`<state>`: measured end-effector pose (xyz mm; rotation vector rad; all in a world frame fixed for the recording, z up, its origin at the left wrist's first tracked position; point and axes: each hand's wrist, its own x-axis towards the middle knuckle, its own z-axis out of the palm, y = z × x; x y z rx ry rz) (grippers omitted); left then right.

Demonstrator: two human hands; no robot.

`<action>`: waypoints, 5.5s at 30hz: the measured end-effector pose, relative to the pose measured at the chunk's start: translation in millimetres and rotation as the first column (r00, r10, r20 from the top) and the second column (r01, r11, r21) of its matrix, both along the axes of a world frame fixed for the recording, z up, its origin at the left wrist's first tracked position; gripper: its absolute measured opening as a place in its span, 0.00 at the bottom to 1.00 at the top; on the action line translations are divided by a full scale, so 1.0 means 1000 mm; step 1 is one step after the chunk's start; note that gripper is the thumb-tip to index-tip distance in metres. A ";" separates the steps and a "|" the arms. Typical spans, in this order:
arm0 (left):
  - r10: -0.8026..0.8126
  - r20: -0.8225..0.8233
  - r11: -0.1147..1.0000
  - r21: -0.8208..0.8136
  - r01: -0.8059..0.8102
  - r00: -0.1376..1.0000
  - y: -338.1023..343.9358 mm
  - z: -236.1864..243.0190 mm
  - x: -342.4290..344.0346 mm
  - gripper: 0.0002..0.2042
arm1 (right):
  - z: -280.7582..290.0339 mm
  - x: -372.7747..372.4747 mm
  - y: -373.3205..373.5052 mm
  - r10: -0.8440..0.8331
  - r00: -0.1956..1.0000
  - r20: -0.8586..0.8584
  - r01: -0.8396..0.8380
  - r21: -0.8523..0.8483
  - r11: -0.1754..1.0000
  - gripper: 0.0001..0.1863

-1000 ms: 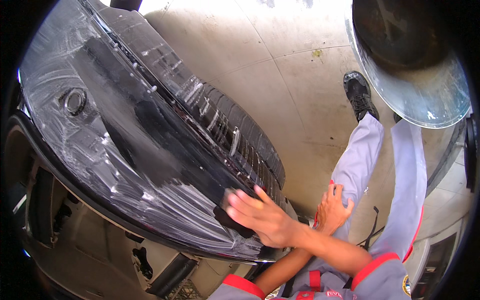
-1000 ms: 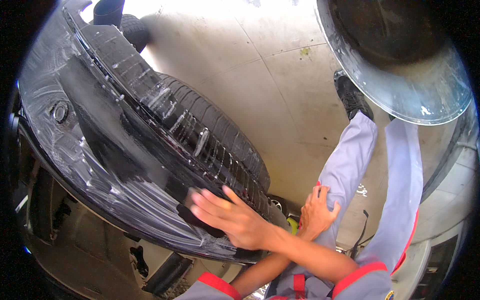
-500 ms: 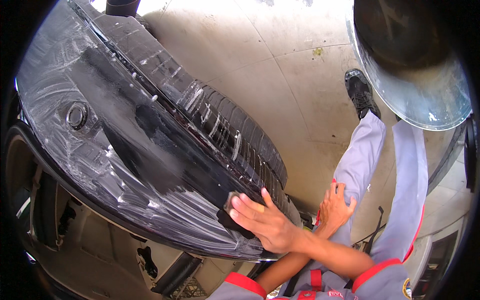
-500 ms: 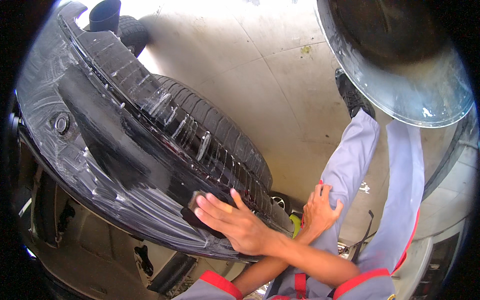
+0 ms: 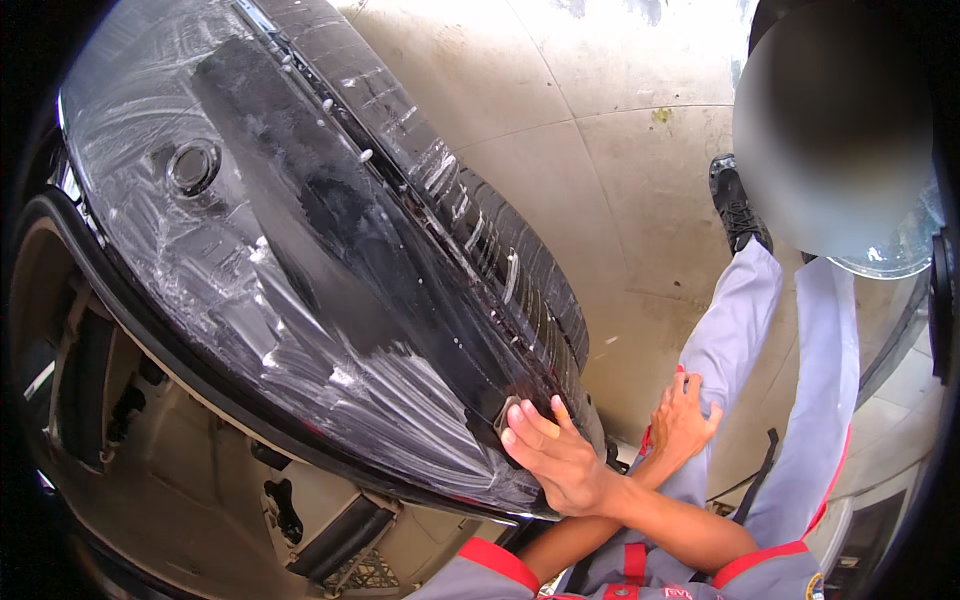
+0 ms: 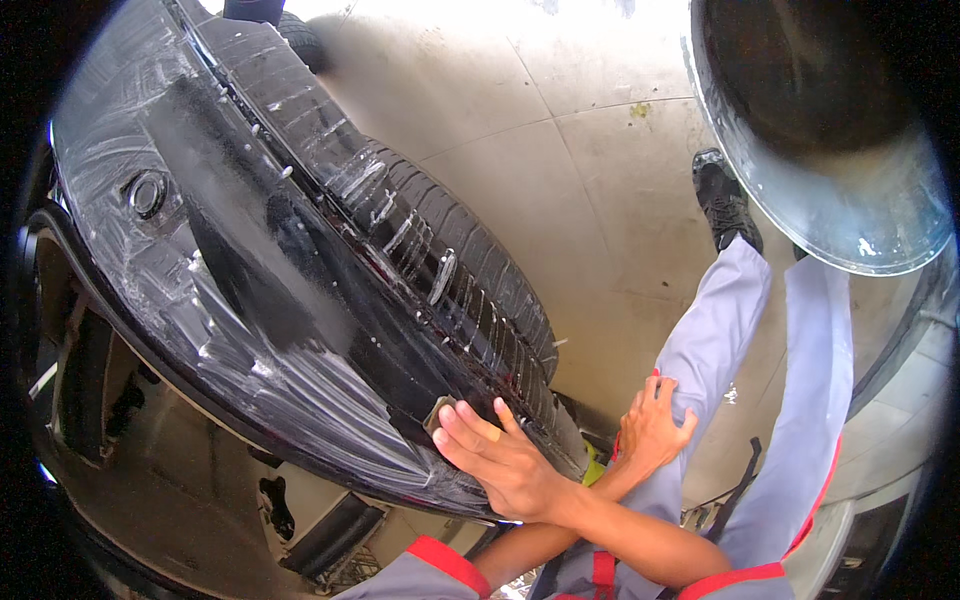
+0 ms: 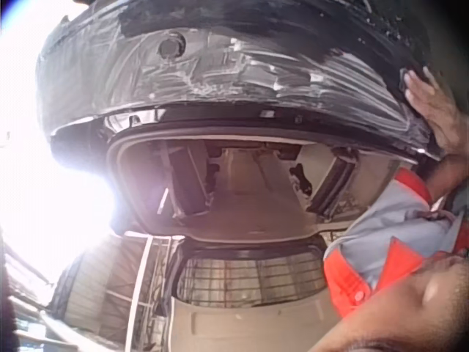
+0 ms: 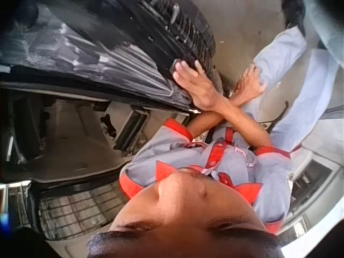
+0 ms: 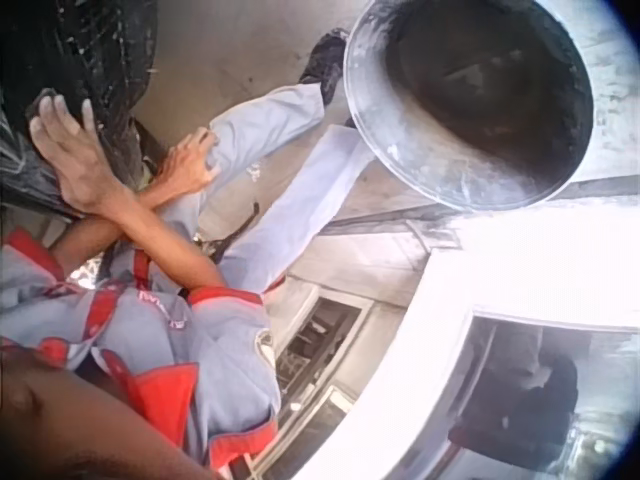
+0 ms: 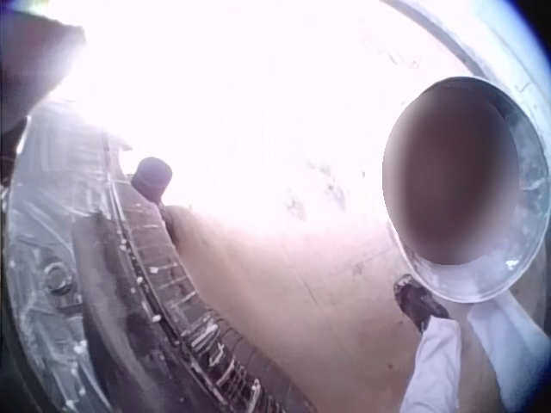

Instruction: The person sands the surface of a black car bumper using a sanding block, dipping the block into a bucket of water repeatedly.

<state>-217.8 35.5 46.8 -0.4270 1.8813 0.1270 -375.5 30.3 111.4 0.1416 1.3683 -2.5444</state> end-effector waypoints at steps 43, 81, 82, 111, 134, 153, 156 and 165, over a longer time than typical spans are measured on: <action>0.039 -0.008 0.996 -0.075 -0.039 0.999 0.006 0.001 -0.052 0.23 | -0.467 -0.074 0.266 0.033 0.768 0.640 -0.640 0.768 -0.014 0.25; 0.004 0.029 0.999 -0.034 -0.003 1.000 0.049 -0.005 -0.143 0.24 | -0.031 -0.180 0.028 0.110 0.965 -0.238 -0.081 0.128 0.988 0.35; 0.011 0.020 0.999 -0.032 -0.011 1.000 0.049 -0.005 -0.144 0.24 | -0.029 -0.171 0.029 0.081 0.964 -0.255 -0.053 0.112 0.992 0.34; -0.024 0.044 1.000 -0.017 0.025 0.999 0.036 -0.008 -0.147 0.22 | -0.034 -0.174 0.026 0.052 0.971 -0.235 -0.012 0.166 0.986 0.36; -0.065 0.029 0.997 -0.042 0.066 0.997 0.040 -0.011 -0.150 0.21 | -0.053 -0.250 0.021 -0.013 0.946 -0.325 0.048 0.101 0.994 0.36; 0.018 0.042 1.000 -0.012 -0.017 0.999 0.033 -0.010 -0.144 0.22 | -0.041 -0.177 0.028 0.083 0.981 -0.177 -0.067 0.095 0.993 0.37; -0.016 0.013 0.999 -0.043 0.016 1.000 0.033 -0.012 -0.141 0.21 | -0.049 -0.206 0.024 -0.020 0.975 -0.219 0.056 0.162 0.985 0.36; -0.025 0.027 0.999 -0.031 0.025 0.999 0.029 -0.012 -0.144 0.21 | -0.043 -0.211 0.022 -0.033 0.979 -0.200 0.051 0.087 0.995 0.34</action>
